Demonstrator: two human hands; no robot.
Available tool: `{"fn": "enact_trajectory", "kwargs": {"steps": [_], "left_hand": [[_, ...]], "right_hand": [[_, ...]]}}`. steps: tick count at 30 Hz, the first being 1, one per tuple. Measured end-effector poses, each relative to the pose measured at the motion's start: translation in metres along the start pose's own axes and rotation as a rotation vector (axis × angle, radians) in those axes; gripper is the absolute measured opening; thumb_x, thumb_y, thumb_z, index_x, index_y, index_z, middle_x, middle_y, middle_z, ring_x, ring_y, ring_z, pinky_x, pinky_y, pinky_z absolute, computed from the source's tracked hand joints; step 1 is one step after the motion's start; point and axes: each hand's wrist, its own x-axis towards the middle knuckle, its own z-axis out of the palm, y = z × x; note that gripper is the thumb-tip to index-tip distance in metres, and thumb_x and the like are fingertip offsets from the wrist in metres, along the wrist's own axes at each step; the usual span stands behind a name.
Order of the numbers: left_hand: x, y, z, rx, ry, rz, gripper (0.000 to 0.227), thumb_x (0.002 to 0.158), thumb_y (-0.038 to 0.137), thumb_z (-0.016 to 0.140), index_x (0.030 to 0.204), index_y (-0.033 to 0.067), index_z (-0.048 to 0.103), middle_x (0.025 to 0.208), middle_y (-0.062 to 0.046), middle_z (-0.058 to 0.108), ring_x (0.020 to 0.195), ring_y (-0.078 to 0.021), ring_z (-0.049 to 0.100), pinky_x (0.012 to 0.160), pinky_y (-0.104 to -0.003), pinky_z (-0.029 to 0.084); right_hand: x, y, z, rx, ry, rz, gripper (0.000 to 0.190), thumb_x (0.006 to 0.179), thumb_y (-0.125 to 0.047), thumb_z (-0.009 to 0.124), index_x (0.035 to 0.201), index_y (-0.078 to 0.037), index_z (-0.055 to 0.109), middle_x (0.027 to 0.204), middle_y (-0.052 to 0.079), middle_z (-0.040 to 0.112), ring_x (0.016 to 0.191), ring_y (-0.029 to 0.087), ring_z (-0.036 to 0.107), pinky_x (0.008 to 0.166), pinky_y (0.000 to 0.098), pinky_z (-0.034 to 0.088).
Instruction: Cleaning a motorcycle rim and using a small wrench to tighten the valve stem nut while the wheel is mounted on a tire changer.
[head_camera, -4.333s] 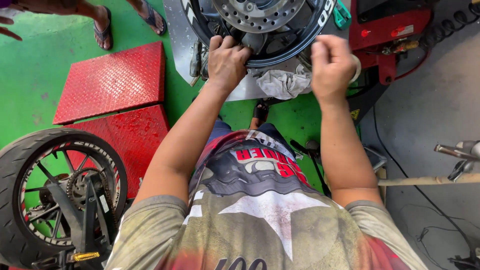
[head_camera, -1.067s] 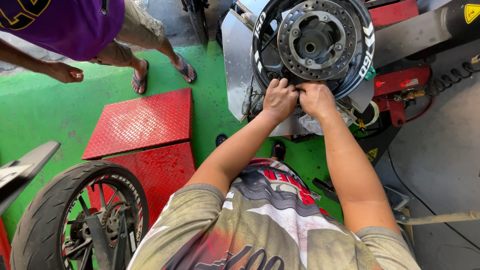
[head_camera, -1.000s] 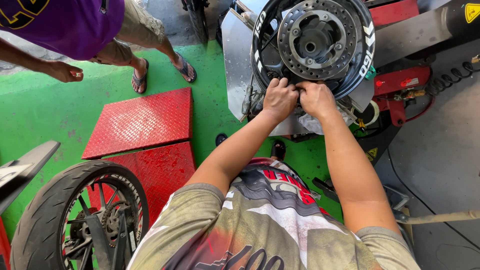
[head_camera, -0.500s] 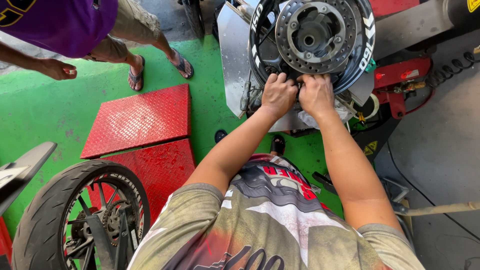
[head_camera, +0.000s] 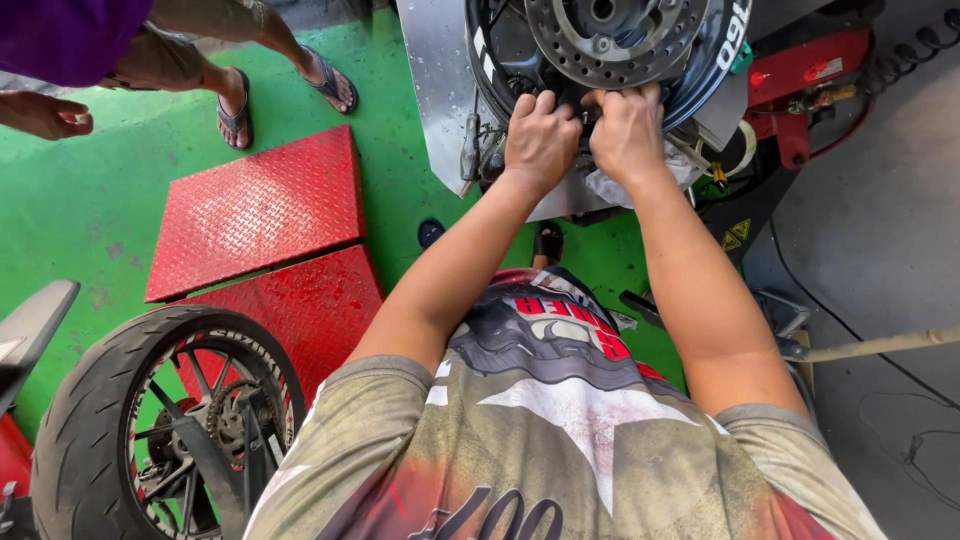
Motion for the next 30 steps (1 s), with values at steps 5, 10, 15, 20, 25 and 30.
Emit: {"fn": "enact_trajectory", "kwargs": {"steps": [5,10,15,20,25,30], "left_hand": [[-0.002,0.001,0.000,0.002,-0.012,-0.005,0.011,0.071,0.010,0.066,0.065,0.0158,0.073,0.060,-0.001,0.056,0.075,-0.0292,0.053,0.072,-0.042,0.039],[0.003,-0.001,-0.003,-0.002,0.011,-0.003,0.014,0.072,0.009,0.067,0.061,0.0164,0.070,0.060,-0.001,0.055,0.074,-0.0296,0.053,0.071,-0.042,0.039],[-0.001,0.000,-0.001,-0.008,0.010,-0.003,0.013,0.071,0.009,0.067,0.061,0.0170,0.069,0.061,-0.001,0.054,0.075,-0.0298,0.053,0.072,-0.043,0.040],[-0.002,0.001,0.002,0.015,0.009,-0.004,0.012,0.071,0.009,0.067,0.063,0.0159,0.069,0.061,-0.002,0.054,0.074,-0.0295,0.052,0.071,-0.042,0.040],[0.001,0.001,-0.004,0.029,-0.005,-0.012,0.011,0.074,0.010,0.066,0.065,0.0176,0.068,0.064,-0.002,0.055,0.074,-0.0292,0.053,0.073,-0.042,0.041],[-0.002,0.002,0.000,0.063,-0.026,-0.011,0.006,0.077,0.011,0.065,0.077,0.0137,0.070,0.068,-0.004,0.056,0.076,-0.0292,0.053,0.074,-0.042,0.041]], "right_hand": [[0.004,0.000,-0.005,0.014,-0.128,-0.023,0.065,0.083,0.002,0.041,0.137,-0.020,0.069,0.127,0.029,0.066,0.125,0.048,0.048,0.103,0.0602,0.034],[0.002,0.004,0.004,-0.066,0.034,-0.103,0.049,0.088,0.001,0.045,0.127,-0.014,0.070,0.123,0.025,0.070,0.115,0.045,0.043,0.086,0.0558,0.037],[0.001,-0.002,-0.003,-0.066,-0.100,-0.014,0.057,0.087,0.001,0.046,0.136,-0.018,0.069,0.114,0.029,0.071,0.117,0.050,0.052,0.093,0.0582,0.036],[0.001,-0.008,-0.011,-0.050,-0.207,0.002,0.068,0.085,0.000,0.040,0.145,-0.024,0.061,0.123,0.033,0.066,0.130,0.048,0.036,0.095,0.0545,0.026],[-0.005,-0.003,-0.005,-0.046,-0.013,-0.095,0.053,0.087,0.003,0.043,0.132,-0.011,0.067,0.135,0.021,0.065,0.115,0.046,0.041,0.082,0.0552,0.033],[-0.003,-0.011,-0.015,0.008,-0.231,0.005,0.069,0.086,0.005,0.038,0.147,-0.020,0.059,0.131,0.031,0.062,0.132,0.046,0.035,0.098,0.0523,0.025]]}}
